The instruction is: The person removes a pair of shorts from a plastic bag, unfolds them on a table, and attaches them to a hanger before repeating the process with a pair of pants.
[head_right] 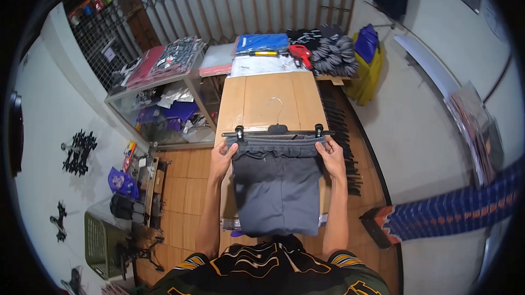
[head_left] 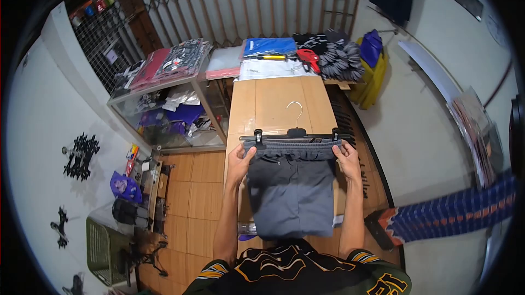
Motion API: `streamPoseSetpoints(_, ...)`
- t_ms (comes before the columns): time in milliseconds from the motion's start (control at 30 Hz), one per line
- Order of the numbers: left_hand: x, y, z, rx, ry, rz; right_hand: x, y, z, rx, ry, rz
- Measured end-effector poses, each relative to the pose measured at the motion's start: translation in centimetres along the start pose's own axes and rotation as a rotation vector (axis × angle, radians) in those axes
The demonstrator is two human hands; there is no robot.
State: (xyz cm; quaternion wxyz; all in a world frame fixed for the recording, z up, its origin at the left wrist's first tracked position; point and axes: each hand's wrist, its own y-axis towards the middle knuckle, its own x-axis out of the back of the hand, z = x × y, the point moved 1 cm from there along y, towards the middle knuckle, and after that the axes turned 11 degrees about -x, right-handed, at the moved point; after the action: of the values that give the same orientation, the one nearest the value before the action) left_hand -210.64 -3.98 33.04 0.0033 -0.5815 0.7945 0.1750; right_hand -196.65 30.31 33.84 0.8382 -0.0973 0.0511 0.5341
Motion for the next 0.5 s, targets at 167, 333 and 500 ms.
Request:
streamPoseSetpoints(167,-0.1,-7.4,-5.1,-0.062,-0.036,0.086,0.4,-12.6,1.7,0.100,-0.017,-0.076)
streamPoseSetpoints(333,-0.6,-15.3,-9.6,-0.057,0.026,0.174,0.8,-26.6,0.3,0.165,-0.074,-0.254)
streamPoseSetpoints(500,-1.6,-23.2,-11.8,-0.045,-0.002,0.304,1.6,-39.8,-2.1,0.175,-0.081,-0.393)
